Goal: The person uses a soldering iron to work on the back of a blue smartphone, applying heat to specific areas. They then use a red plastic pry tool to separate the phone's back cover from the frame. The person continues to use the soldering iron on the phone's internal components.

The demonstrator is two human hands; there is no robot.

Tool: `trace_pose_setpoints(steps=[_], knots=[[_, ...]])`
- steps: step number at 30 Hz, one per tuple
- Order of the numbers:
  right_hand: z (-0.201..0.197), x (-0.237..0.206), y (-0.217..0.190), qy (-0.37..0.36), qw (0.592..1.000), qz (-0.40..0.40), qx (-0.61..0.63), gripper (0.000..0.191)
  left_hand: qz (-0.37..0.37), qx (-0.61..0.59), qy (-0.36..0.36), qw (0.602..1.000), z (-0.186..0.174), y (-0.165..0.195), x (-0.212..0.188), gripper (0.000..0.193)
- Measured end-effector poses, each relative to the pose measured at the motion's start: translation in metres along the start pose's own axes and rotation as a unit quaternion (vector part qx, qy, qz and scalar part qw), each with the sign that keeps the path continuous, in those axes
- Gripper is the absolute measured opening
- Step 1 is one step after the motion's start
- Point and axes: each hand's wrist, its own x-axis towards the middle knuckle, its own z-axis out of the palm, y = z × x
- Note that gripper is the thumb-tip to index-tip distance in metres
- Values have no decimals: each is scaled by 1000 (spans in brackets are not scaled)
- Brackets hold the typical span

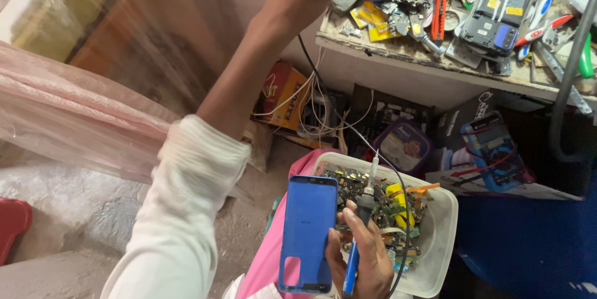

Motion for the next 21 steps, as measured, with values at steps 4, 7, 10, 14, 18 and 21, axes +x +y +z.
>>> trace_pose_setpoints(steps=[4,7,10,14,18,21], knots=[[-2,0,4,-8,1000,-2,6,49,93,52,152,983,-42,20,-91,21],[-1,2,4,-11,1000,-5,18,50,-33,24,51,998,-57,51,-170,24],[2,5,-1,-7,1000,5,18,49,-267,-43,-113,956,-65,82,-234,51],[7,8,-10,-2,1000,20,16,49,-439,-225,-181,851,-60,112,-294,64],[7,4,-15,-10,999,-20,-24,47,-459,-219,-158,846,-44,119,-324,64],[4,-5,-13,-17,998,-47,-26,44,-419,-358,-76,831,-33,119,-337,67]])
